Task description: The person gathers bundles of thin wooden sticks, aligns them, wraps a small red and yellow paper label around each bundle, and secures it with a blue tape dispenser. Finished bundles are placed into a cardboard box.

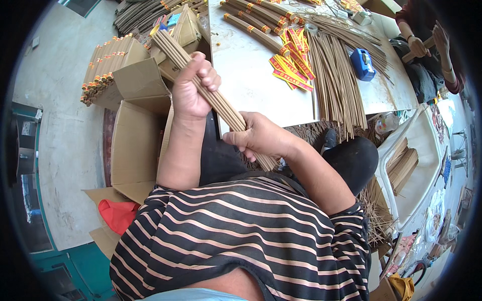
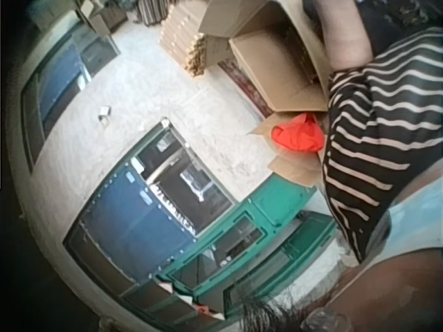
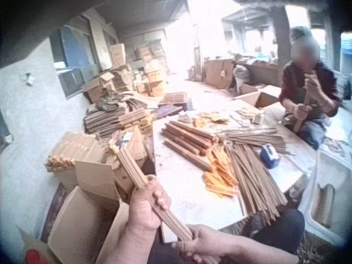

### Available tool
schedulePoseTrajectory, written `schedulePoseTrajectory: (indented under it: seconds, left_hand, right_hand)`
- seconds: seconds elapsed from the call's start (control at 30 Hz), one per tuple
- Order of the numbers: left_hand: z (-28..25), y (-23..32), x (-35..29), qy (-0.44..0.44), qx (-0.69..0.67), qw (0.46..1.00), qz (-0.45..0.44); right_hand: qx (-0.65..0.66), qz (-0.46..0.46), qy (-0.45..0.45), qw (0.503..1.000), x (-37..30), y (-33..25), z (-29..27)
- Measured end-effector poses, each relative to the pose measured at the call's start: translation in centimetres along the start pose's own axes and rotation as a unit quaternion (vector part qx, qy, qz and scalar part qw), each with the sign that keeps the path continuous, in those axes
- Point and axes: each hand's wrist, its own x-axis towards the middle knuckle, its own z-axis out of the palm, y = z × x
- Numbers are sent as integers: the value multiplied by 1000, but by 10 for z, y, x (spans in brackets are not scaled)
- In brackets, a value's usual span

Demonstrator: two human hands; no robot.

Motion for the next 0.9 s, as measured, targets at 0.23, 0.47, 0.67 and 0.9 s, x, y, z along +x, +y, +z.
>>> schedulePoseTrajectory:
  seconds: [0.23, 0.47, 0.67, 0.9]
  left_hand:
    - [-11, -12, -4, 6, -11, 999, -43]
    - [-8, -14, 0, 99, 44, 994, -32]
    - [-14, -9, -1, -69, -38, 996, -41]
    - [-12, -15, -3, 41, 9, 998, -53]
  right_hand:
    - [-49, -7, 72, 996, 6, 10, 7]
    - [-209, -43, 186, 959, 10, 13, 14]
    - [15, 6, 27, 999, 5, 12, 11]
    - [-2, -8, 68, 998, 8, 20, 13]
